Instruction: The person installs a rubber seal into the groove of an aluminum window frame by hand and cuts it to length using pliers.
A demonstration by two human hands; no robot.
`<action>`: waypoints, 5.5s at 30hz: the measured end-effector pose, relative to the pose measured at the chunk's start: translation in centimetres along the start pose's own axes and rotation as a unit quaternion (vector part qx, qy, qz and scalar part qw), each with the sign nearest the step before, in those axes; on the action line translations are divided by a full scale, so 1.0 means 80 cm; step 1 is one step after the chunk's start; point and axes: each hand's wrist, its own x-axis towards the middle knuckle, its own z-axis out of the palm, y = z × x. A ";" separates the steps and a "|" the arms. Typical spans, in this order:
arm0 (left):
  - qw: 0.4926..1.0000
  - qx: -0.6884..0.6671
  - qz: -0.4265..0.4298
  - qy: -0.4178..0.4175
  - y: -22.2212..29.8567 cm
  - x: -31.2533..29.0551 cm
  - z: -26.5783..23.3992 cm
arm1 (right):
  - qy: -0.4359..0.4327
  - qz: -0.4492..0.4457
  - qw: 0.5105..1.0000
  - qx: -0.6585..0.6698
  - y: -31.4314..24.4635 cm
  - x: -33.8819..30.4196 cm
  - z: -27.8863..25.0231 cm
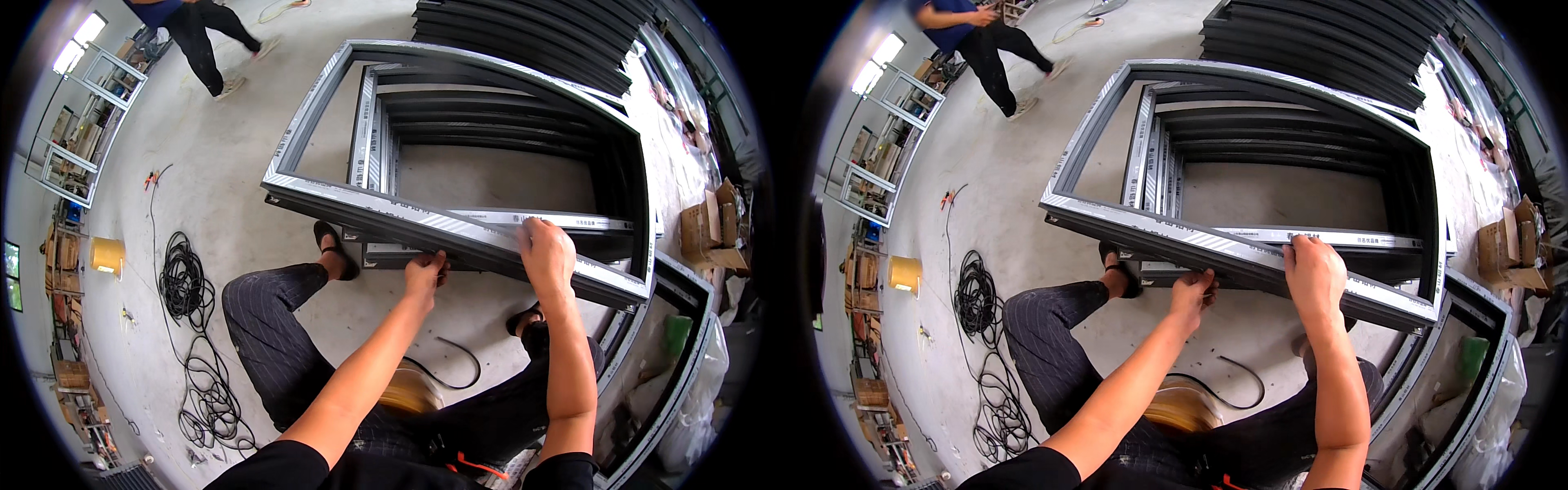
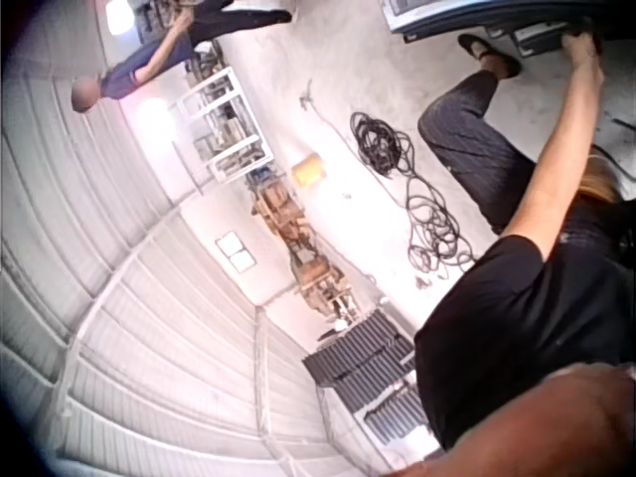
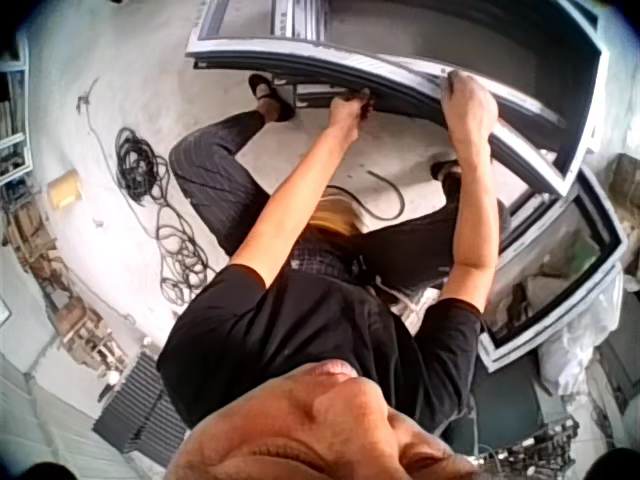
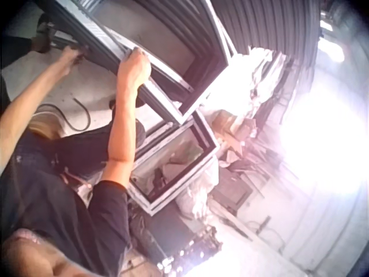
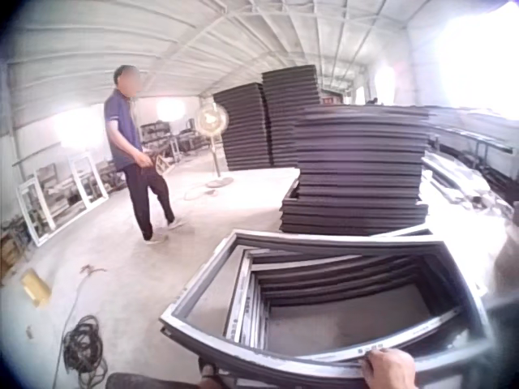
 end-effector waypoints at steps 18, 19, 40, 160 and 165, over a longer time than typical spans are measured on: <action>0.998 0.035 0.029 -0.040 -0.025 0.005 0.015 | -0.021 -0.042 0.998 -0.047 0.000 0.005 0.024; 0.999 0.035 0.027 -0.032 -0.026 0.004 0.016 | -0.021 -0.042 0.998 -0.039 0.002 0.005 0.029; 0.997 -0.066 0.011 0.043 0.028 0.041 -0.073 | -0.035 -0.004 0.999 -0.039 0.020 -0.013 0.022; 0.578 0.701 -0.043 -0.416 -0.025 -0.141 -0.139 | -0.137 0.146 0.862 0.465 -0.066 -0.061 -0.106; 0.609 0.726 -0.100 -0.303 -0.092 -0.129 -0.172 | 0.300 0.086 0.926 0.213 0.065 0.050 -0.249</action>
